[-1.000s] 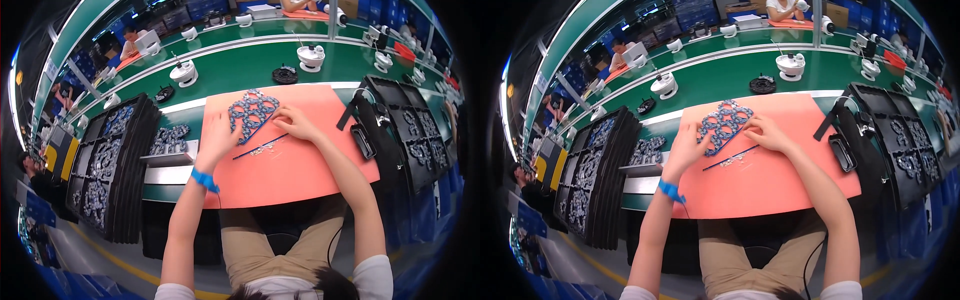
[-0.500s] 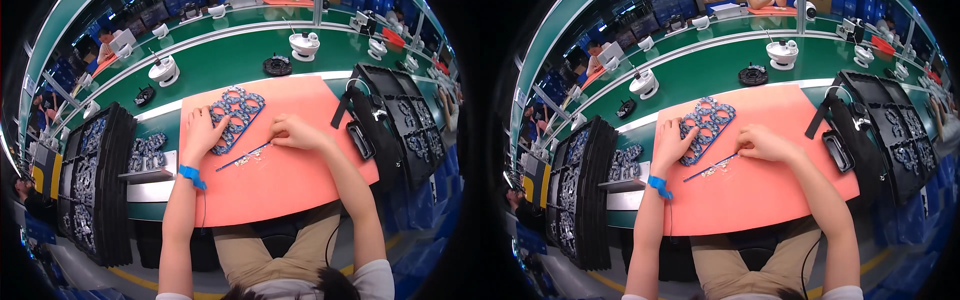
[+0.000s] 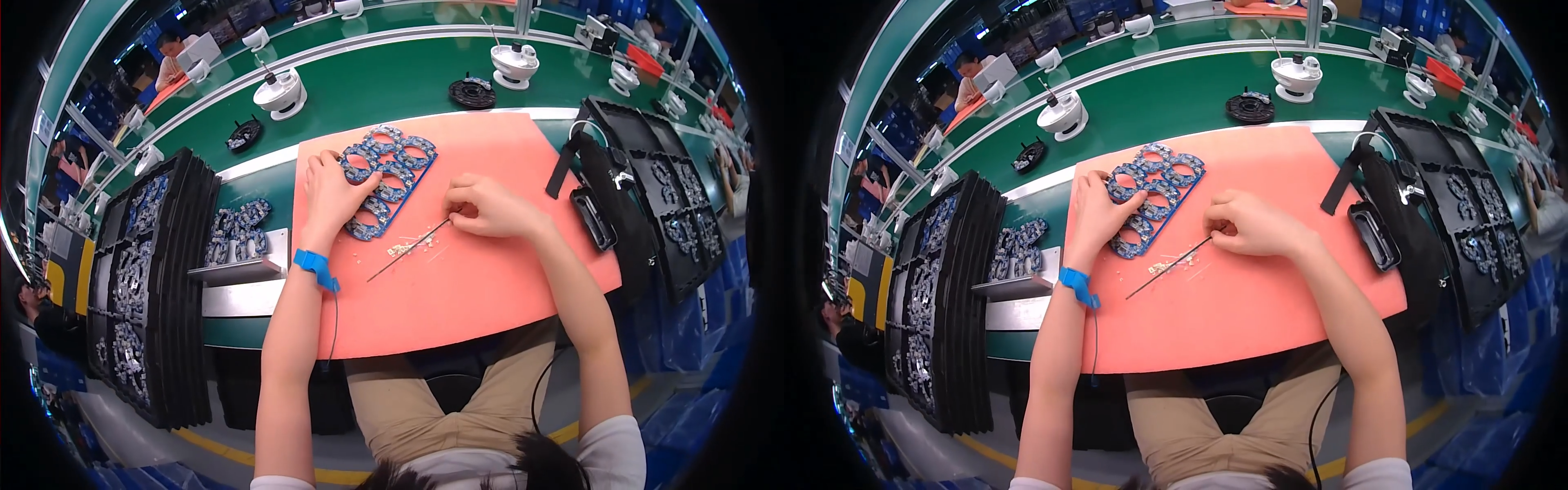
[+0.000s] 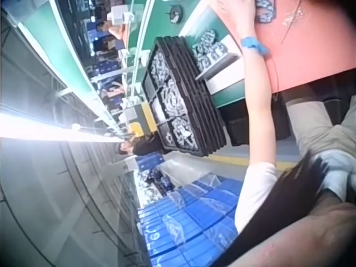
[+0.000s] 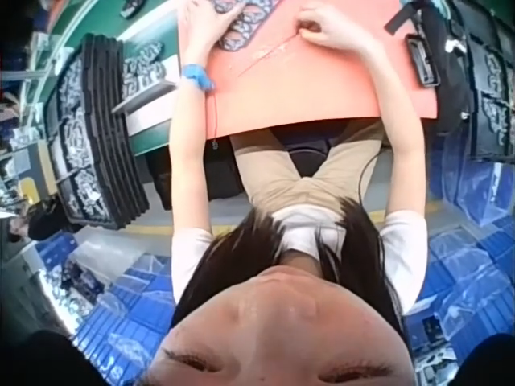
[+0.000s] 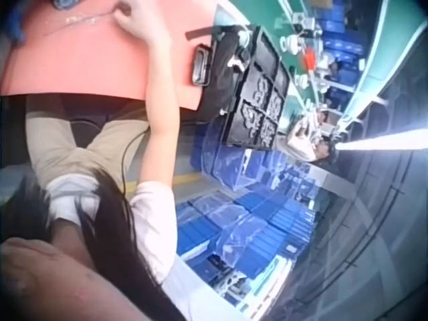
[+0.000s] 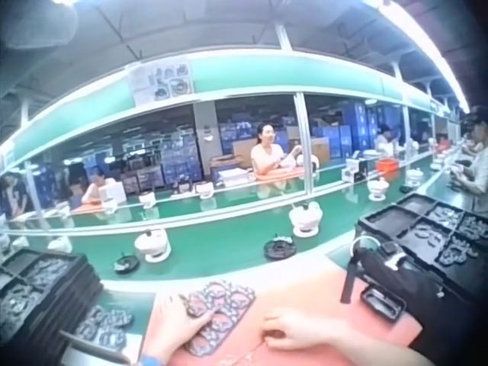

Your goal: The person inspects and sorts small blue circuit boards by hand, manipulating components on them using a probe.

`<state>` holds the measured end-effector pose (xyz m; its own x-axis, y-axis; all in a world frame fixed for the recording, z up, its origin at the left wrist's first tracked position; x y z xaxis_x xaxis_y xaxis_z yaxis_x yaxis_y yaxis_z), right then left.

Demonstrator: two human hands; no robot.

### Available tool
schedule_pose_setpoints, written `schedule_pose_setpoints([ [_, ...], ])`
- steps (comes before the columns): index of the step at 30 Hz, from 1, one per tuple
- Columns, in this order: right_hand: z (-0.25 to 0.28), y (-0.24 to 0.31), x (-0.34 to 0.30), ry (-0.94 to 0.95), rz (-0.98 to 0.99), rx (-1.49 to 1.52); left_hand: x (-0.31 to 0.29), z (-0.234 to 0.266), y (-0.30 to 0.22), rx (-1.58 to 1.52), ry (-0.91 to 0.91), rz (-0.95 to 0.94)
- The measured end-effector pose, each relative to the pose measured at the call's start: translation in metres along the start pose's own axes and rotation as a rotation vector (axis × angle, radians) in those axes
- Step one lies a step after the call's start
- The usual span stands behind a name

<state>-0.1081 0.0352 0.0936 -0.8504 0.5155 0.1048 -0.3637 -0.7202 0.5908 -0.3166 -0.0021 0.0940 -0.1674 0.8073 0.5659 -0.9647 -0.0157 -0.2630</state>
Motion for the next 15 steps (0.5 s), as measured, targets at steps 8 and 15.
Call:
schedule_pose_setpoints([
  [8, -0.003, -0.006, 0.009, -0.010, -0.111, 0.097, 0.007, 0.028, -0.025, -0.085, -0.156, -0.177],
  [15, 0.053, -0.057, 0.005, -0.848, -0.193, 0.467, 0.005, 0.067, -0.075, -0.019, -0.287, -0.462],
])
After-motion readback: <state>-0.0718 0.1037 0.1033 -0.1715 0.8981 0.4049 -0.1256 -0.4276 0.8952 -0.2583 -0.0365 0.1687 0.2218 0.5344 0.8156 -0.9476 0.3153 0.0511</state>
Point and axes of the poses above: each hand's wrist, its own x-axis towards the middle knuckle, its own z-axis out of the back of the hand, y = z × x, the point moved 9 cm from there along x, towards the middle knuckle, and after that the axes turned 14 degrees about -z, right-handed, at the moved point
